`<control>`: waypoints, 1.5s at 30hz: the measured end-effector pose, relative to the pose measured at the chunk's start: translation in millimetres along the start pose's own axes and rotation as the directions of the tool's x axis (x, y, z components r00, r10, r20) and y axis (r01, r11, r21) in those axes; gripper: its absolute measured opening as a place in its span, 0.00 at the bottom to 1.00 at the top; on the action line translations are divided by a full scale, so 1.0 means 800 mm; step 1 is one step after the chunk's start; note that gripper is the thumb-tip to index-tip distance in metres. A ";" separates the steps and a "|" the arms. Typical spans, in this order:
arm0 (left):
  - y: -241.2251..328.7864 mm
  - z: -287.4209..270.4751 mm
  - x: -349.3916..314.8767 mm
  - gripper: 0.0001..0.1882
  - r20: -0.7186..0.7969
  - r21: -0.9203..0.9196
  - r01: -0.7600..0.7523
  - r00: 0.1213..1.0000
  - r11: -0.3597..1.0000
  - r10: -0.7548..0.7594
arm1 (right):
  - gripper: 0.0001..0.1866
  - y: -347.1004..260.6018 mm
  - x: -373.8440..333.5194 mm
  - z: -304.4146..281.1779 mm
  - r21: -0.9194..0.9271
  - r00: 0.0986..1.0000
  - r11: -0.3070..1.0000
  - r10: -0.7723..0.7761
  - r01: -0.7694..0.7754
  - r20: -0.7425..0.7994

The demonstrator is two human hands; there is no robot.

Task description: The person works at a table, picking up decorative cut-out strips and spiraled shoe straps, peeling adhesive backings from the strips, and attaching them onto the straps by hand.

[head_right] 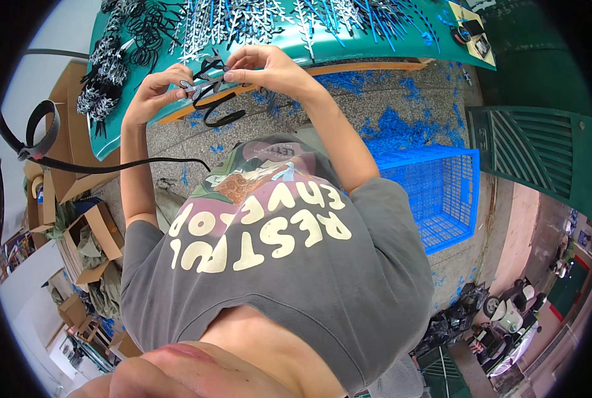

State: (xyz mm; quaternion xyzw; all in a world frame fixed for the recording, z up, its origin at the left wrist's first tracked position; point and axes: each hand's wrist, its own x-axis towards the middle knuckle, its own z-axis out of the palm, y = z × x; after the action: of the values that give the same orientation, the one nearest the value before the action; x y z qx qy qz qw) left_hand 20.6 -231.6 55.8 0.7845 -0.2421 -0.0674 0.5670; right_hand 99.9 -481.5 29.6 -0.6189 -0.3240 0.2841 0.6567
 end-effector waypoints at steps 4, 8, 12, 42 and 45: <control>-0.005 -0.001 -0.001 0.09 -0.060 -0.008 0.054 0.997 0.998 -0.055 | 0.13 0.009 0.001 -0.003 0.007 0.995 0.999 0.053 -0.053 0.079; 0.011 0.002 0.010 0.10 0.032 0.021 0.150 0.988 0.989 -0.150 | 0.12 0.020 0.002 0.003 -0.007 0.998 1.000 0.025 -0.025 0.059; 0.001 0.004 0.012 0.11 0.053 0.260 0.236 0.965 0.936 -0.258 | 0.12 0.002 0.001 0.008 -0.225 0.997 0.974 0.043 -0.027 0.064; 0.026 0.016 0.011 0.07 0.085 0.230 -0.037 0.996 0.972 0.018 | 0.21 -0.009 -0.001 0.001 -0.331 0.997 0.942 -0.068 0.056 -0.027; 0.017 0.016 0.007 0.06 0.071 0.182 -0.003 0.997 0.983 -0.010 | 0.19 0.002 0.005 -0.003 -0.243 0.985 0.958 -0.132 0.155 0.109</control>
State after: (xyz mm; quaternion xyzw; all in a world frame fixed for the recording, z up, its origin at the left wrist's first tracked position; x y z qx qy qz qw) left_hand 16.3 -248.6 64.7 0.8305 -0.2661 -0.0742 0.4837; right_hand 104.6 -479.9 28.2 -0.6580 -0.4311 0.2207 0.5766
